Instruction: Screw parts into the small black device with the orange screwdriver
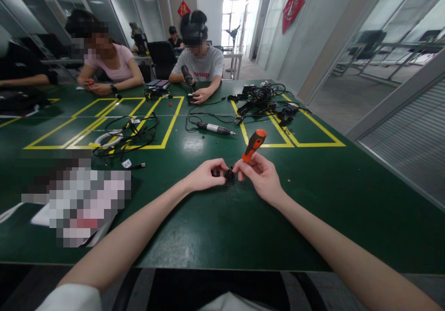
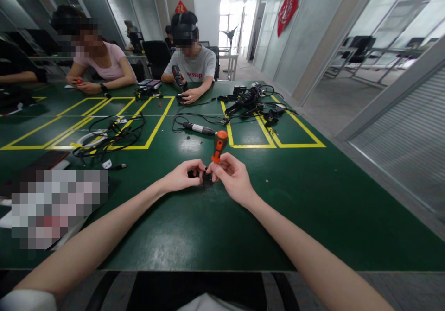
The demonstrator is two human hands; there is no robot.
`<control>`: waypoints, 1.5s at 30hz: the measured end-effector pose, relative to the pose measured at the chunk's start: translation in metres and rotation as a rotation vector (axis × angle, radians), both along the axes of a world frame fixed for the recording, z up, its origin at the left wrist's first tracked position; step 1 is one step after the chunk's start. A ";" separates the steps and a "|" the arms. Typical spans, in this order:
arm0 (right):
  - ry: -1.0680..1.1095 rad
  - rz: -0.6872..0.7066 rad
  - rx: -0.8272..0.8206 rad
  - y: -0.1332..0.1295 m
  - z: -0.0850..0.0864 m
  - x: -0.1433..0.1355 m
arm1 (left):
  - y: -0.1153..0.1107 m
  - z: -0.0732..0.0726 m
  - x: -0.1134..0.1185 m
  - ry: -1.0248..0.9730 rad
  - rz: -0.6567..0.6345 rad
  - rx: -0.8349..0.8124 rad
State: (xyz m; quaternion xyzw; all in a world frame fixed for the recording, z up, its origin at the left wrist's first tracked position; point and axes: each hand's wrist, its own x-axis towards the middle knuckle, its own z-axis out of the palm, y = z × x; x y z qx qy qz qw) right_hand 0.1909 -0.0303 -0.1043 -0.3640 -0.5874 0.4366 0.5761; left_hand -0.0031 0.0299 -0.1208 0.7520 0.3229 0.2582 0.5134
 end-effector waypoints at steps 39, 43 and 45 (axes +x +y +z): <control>-0.051 -0.013 0.008 0.000 0.001 0.001 | -0.004 -0.001 0.001 0.020 0.005 0.027; -0.024 0.015 -0.006 0.000 -0.001 0.001 | -0.004 0.001 0.002 0.026 0.016 0.052; 0.003 0.027 -0.002 -0.001 -0.002 0.000 | -0.004 0.003 0.002 0.034 0.017 0.055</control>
